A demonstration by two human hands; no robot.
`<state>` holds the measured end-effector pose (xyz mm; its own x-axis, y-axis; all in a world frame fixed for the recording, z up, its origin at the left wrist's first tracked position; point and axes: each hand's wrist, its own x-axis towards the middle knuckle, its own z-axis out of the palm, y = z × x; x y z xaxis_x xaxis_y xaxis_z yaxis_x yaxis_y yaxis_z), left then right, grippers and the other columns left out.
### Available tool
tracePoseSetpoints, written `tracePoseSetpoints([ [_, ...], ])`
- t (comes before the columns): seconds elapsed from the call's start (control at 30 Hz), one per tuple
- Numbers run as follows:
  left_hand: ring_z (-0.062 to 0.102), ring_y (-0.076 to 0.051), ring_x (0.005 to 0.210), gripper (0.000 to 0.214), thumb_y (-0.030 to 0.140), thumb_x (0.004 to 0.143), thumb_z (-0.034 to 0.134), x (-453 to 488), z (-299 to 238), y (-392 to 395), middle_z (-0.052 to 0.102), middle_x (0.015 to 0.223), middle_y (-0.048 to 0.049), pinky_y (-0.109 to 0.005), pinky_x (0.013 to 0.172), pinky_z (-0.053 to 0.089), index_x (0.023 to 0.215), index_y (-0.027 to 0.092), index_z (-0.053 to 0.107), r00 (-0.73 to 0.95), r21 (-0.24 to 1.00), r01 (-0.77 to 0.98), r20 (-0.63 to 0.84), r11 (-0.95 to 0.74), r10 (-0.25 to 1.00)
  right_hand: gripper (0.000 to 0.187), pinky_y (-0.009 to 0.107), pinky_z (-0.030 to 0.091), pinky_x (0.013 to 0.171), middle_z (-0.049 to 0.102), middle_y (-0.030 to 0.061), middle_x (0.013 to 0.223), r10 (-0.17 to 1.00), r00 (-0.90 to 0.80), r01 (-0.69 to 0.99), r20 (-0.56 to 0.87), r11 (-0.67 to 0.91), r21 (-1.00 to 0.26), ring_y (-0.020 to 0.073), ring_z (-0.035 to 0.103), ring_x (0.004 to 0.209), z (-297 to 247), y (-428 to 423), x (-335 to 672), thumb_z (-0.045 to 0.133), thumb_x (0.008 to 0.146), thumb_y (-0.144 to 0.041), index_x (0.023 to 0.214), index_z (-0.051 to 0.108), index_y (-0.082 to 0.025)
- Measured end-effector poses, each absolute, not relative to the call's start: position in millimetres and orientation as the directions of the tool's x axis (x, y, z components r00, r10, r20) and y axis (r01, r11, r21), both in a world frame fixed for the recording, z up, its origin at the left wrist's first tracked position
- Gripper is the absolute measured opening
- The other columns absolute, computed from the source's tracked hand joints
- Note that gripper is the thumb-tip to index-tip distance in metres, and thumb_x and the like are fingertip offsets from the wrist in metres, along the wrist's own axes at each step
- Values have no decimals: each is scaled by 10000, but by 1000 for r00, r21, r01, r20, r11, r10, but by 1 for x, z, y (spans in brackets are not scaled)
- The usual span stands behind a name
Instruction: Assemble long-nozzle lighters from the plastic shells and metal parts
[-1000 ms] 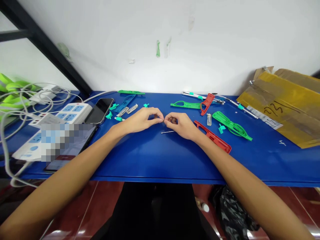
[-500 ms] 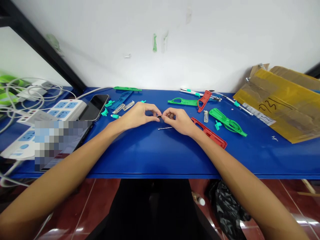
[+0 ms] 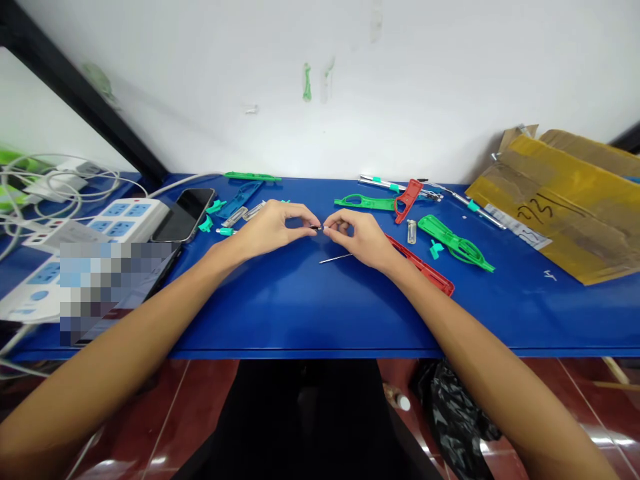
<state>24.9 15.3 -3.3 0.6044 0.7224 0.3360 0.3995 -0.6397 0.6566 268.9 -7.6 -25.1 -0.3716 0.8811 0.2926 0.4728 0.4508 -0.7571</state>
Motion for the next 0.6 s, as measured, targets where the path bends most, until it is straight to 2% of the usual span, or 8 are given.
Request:
tracePoseSetpoints([
  [0.23, 762, -192, 908, 127, 177, 922, 790, 25, -6, 16, 840, 993, -35, -319, 903, 556, 1027, 208, 854, 603, 636, 401, 359, -660, 712, 297, 340, 481, 717, 824, 65, 1019, 863, -382, 474, 332, 491, -731, 229, 696, 877, -23, -8, 268, 696, 1010, -503, 1030, 845, -247],
  [0.6, 761, -205, 952, 111, 235, 962, 770, 24, -6, 16, 844, 1031, -48, -353, 929, 567, 1041, 221, 847, 630, 619, 379, 372, -688, 681, 295, 358, 483, 732, 836, 69, 1026, 844, -419, 472, 334, 517, -714, 244, 707, 891, -23, -7, 271, 690, 1025, -502, 1050, 853, -257],
])
